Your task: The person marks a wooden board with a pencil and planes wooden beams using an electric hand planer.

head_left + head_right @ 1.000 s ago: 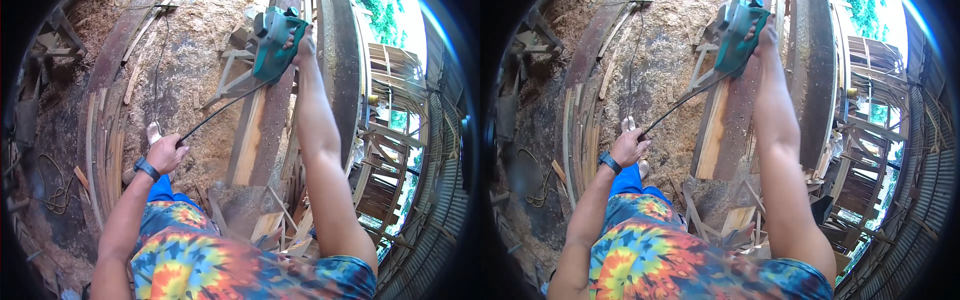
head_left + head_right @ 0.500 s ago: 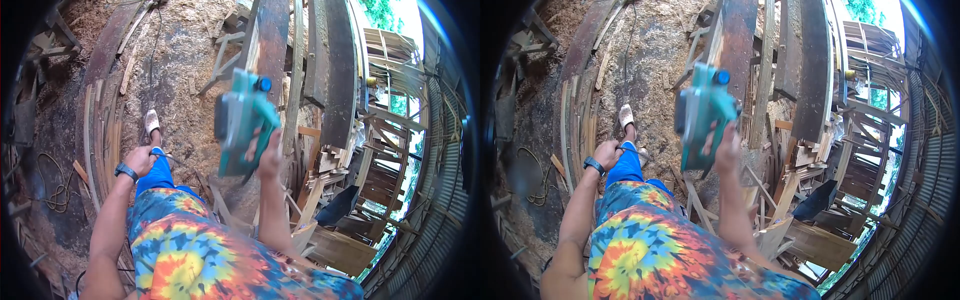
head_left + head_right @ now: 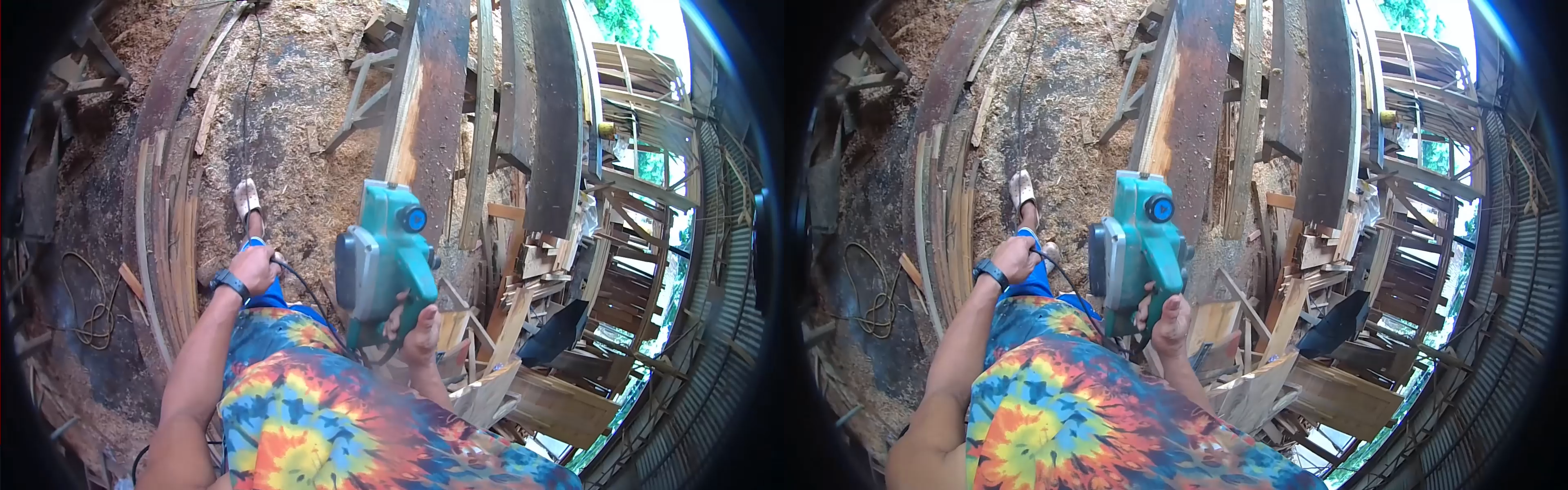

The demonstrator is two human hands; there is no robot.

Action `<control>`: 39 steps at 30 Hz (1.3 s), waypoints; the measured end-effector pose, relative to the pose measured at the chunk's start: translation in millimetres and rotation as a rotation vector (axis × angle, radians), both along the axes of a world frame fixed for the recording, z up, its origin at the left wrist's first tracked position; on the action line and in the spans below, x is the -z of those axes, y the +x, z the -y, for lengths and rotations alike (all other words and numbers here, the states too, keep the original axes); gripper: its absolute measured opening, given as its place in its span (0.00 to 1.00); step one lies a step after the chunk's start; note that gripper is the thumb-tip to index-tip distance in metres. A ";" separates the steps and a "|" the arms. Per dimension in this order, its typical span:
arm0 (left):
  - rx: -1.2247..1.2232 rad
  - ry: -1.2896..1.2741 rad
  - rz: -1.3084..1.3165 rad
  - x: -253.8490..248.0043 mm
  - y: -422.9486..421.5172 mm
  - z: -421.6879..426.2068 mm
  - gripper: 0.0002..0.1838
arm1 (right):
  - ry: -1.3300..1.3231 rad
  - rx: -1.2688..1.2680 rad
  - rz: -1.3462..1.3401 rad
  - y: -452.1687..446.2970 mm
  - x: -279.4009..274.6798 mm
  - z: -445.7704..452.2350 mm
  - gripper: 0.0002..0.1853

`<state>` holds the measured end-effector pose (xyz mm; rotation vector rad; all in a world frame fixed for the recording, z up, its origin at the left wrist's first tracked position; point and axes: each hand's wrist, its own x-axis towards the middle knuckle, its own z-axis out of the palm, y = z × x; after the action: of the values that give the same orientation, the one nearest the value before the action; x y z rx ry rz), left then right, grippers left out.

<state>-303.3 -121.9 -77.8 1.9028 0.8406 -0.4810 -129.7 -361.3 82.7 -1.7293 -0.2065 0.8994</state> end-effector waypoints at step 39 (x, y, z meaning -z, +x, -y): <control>-0.359 -0.016 0.323 18.1 -18.5 -9.5 0.14 | 0.058 -0.176 0.127 183.7 -5.6 -234.8 0.41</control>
<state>-321.8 -112.4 -95.9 1.7045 0.9296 0.0386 54.0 -126.5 88.4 -1.7349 -0.4708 0.9024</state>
